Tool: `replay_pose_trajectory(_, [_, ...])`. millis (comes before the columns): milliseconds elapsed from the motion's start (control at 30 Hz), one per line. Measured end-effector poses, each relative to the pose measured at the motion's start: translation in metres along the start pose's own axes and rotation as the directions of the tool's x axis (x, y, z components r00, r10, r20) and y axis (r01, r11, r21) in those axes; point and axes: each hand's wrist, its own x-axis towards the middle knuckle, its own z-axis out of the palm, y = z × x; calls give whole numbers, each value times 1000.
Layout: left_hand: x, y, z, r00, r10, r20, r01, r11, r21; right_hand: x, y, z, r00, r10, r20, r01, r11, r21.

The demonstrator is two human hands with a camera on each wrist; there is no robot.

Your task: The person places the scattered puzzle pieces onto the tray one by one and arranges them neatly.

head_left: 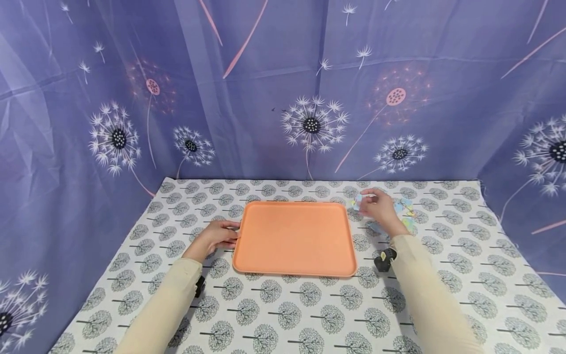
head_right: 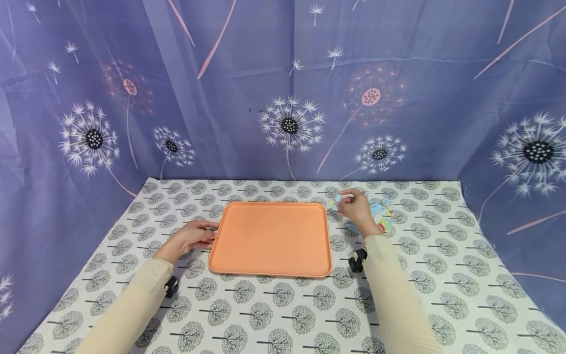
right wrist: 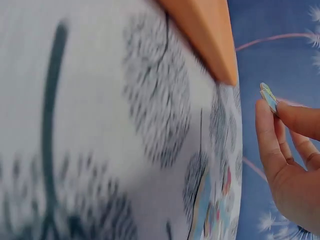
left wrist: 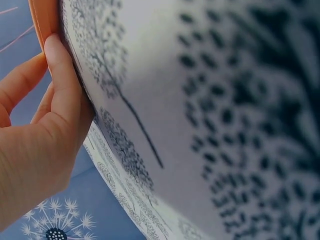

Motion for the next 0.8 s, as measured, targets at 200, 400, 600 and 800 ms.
replay_pose_trajectory(200, [-1,1,0,1000,-4,-7,4,1000,1,4,-12,22,1000,-27,4,27,999,46])
replay_pose_trajectory(400, [-1,1,0,1000,-9,-9,9,1000,3,8,-22,43,999,-45,27,43,997,58])
replay_pose_trajectory(600, [1,1,-1,1000,-10,-10,10,1000,9,14,-30,63,996,-85,18,83,993,80])
replay_pose_trajectory(800, [3,0,-1,1000,-13,-6,13,1000,10,18,-41,88,993,-114,26,111,989,93])
